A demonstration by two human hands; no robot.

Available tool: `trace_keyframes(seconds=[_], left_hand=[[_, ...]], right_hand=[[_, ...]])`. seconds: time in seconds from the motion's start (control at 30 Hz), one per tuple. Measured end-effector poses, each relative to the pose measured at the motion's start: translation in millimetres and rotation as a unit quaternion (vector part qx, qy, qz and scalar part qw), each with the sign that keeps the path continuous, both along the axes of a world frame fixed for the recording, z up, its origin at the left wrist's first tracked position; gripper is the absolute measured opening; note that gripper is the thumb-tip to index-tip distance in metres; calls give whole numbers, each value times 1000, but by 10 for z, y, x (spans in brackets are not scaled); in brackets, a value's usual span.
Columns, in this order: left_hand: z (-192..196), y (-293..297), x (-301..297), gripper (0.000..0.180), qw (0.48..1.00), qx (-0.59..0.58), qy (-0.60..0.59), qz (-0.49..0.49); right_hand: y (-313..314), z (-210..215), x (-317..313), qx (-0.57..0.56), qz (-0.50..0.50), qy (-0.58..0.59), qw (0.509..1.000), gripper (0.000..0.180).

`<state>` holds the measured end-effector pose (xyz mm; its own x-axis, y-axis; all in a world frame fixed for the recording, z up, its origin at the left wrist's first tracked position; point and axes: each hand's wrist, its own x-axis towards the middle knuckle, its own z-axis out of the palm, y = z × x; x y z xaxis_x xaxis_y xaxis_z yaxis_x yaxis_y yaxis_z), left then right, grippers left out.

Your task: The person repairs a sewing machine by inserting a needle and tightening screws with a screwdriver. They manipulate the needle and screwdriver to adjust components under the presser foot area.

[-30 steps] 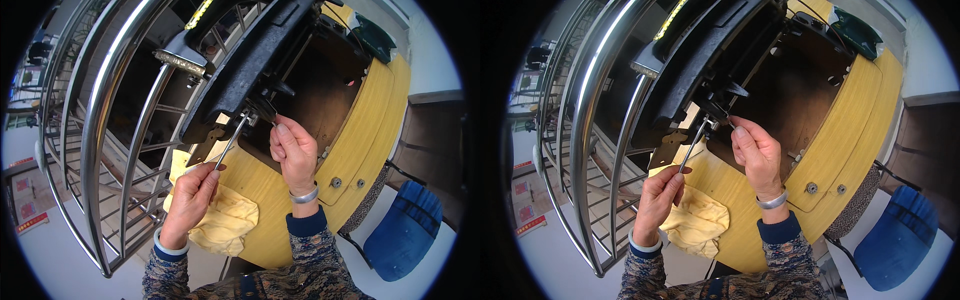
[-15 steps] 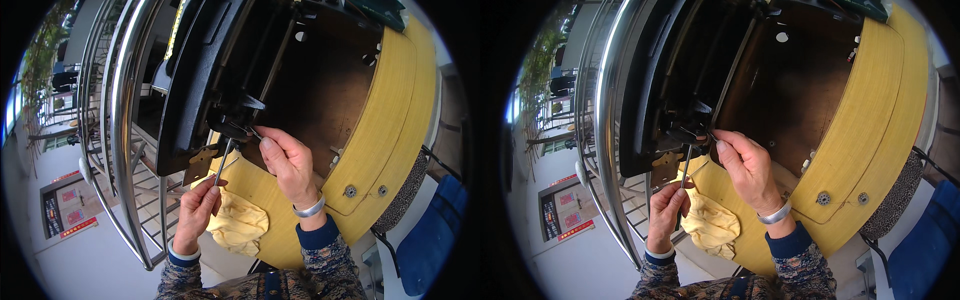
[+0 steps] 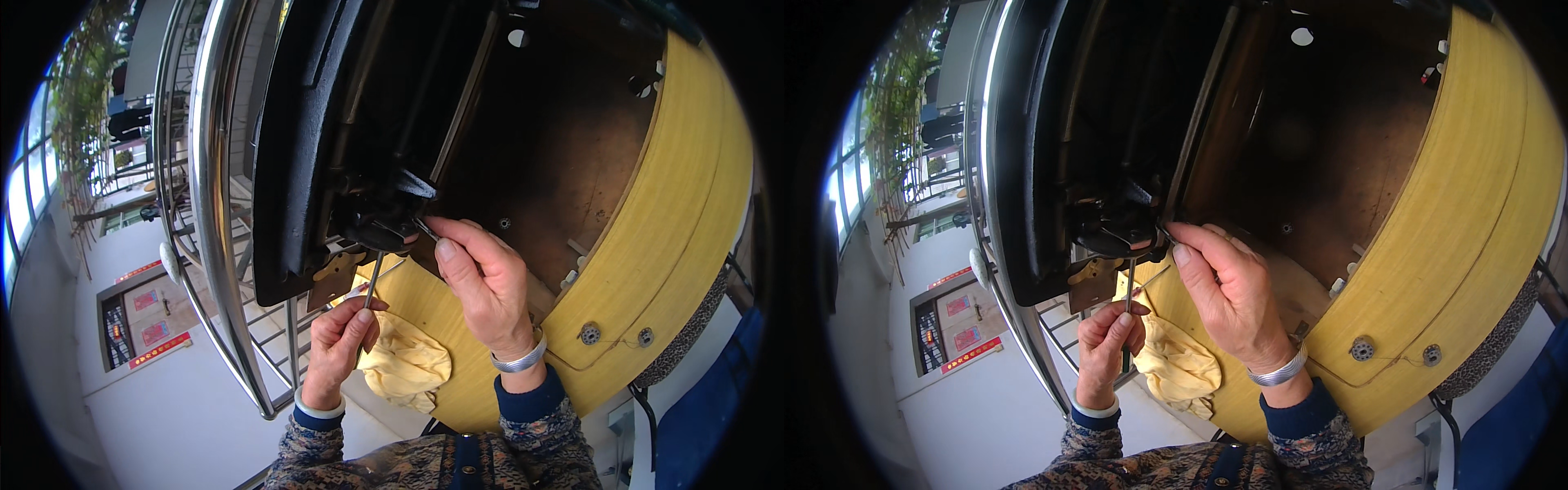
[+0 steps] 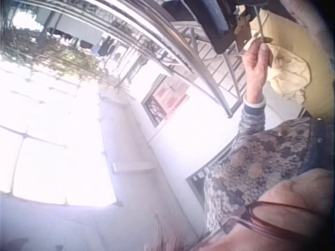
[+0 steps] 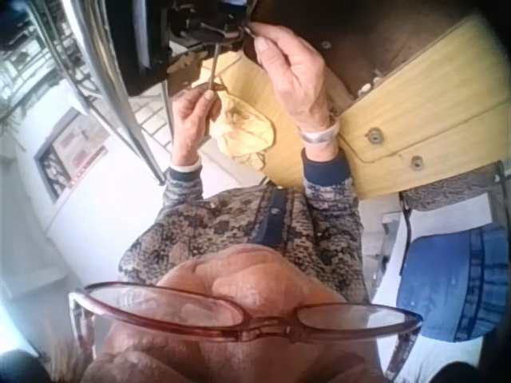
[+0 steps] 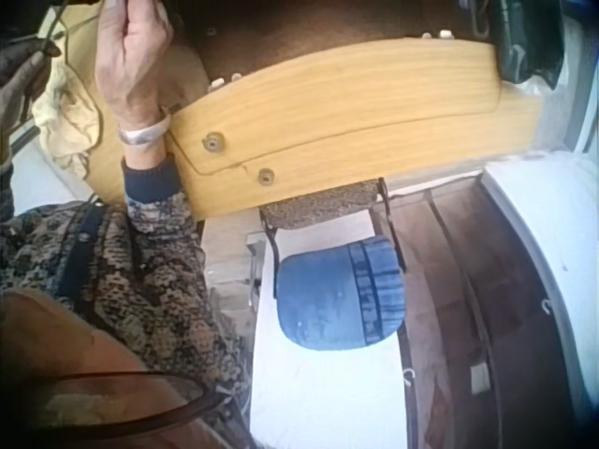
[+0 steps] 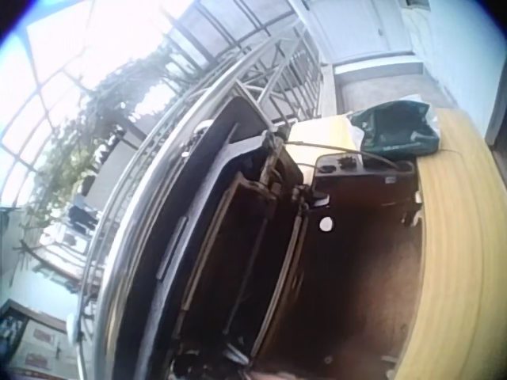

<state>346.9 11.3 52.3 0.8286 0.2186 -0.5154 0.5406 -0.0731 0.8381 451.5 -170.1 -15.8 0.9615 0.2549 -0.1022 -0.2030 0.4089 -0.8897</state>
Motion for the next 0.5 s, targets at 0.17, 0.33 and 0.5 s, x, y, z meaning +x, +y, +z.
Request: trace_keyframes(seconds=[0.17, 0.33, 0.5], left_hand=[[-65, 8, -10, 25, 1000, -27, 2, 10], [-137, 2, -33, 25, 999, -34, -9, 21], [-187, -8, -50, 25, 998, -49, -28, 29]], right_hand=[[-3, -26, -5, 0, -2, -10, 1000, 20], [9, -36, -4, 9, -9, -18, 1000, 21], [-6, -27, 3, 6, -10, -19, 1000, 22]])
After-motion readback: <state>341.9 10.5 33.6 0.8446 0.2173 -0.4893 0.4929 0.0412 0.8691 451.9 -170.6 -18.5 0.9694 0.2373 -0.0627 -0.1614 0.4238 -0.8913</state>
